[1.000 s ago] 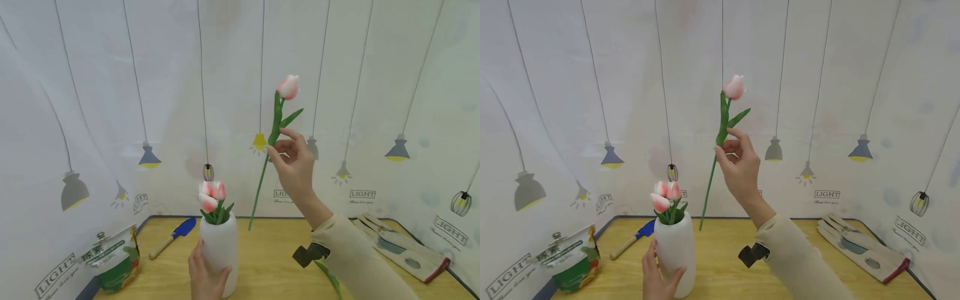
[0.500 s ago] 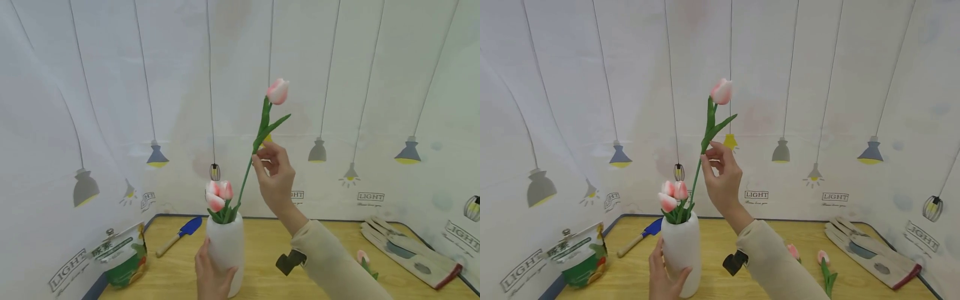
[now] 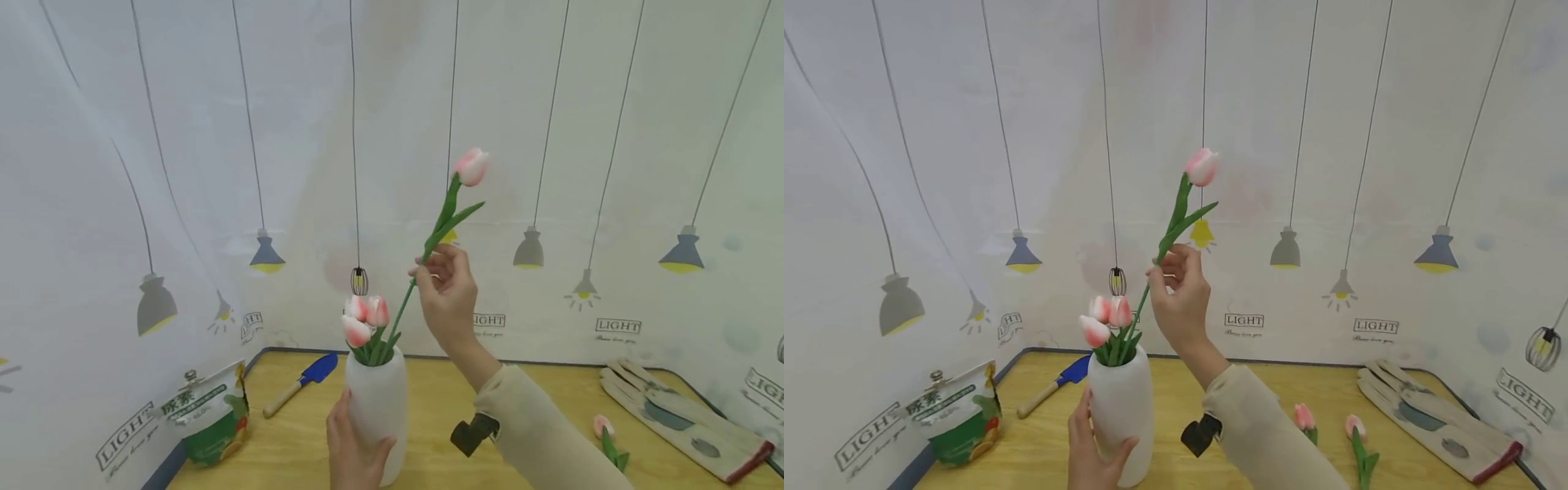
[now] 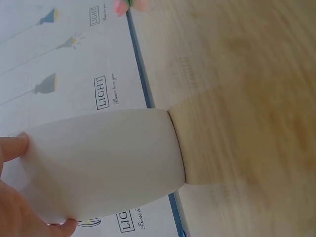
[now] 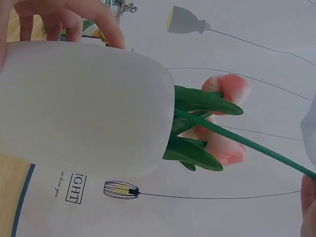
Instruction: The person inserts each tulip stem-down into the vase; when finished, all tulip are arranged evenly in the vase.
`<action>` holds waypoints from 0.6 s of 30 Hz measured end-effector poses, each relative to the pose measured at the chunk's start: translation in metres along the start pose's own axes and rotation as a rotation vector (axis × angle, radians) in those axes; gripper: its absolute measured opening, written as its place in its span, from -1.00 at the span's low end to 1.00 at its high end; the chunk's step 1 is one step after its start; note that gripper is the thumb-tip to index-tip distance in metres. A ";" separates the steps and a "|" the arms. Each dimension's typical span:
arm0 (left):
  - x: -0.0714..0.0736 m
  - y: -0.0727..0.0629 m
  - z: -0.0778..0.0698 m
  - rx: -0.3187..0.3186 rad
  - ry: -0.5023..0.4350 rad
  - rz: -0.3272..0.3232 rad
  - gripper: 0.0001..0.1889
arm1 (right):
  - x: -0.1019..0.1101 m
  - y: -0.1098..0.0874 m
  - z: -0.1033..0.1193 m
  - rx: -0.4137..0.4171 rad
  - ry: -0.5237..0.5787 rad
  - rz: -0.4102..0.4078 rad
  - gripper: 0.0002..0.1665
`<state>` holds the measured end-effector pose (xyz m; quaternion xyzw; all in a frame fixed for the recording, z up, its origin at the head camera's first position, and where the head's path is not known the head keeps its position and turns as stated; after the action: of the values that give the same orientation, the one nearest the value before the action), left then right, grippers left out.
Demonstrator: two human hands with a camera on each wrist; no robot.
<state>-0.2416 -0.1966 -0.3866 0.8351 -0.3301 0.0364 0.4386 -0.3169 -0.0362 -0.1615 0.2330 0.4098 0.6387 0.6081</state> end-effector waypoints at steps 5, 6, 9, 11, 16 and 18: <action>-0.001 0.000 0.000 -0.005 0.000 0.003 0.10 | -0.005 -0.003 0.011 -0.044 -0.073 0.023 -0.67; -0.001 0.000 0.000 -0.005 0.002 0.003 0.10 | -0.007 -0.005 0.012 -0.050 -0.095 0.031 -0.67; -0.001 0.000 0.000 -0.008 0.018 0.003 0.10 | -0.010 -0.013 0.010 -0.074 -0.139 0.063 -0.69; 0.000 0.000 -0.001 -0.007 0.024 0.003 0.10 | -0.011 -0.018 0.002 -0.087 -0.151 0.082 -0.69; 0.000 0.000 -0.001 0.000 0.021 0.010 0.10 | -0.011 -0.028 -0.017 -0.072 -0.144 0.109 -0.69; -0.001 0.000 0.000 0.006 0.014 0.016 0.10 | -0.010 -0.027 -0.017 -0.044 -0.134 0.120 -0.70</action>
<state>-0.2426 -0.1960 -0.3872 0.8334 -0.3335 0.0468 0.4382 -0.3128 -0.0520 -0.1909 0.2859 0.3396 0.6658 0.5997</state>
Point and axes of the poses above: each hand's wrist, its own y-axis towards the middle knuckle, its own x-axis out of the back of the hand, z = x × y, the point moved 9 cm from there along y, towards the middle knuckle, and after that the axes turned 5 degrees about y, right-handed, at the moved point
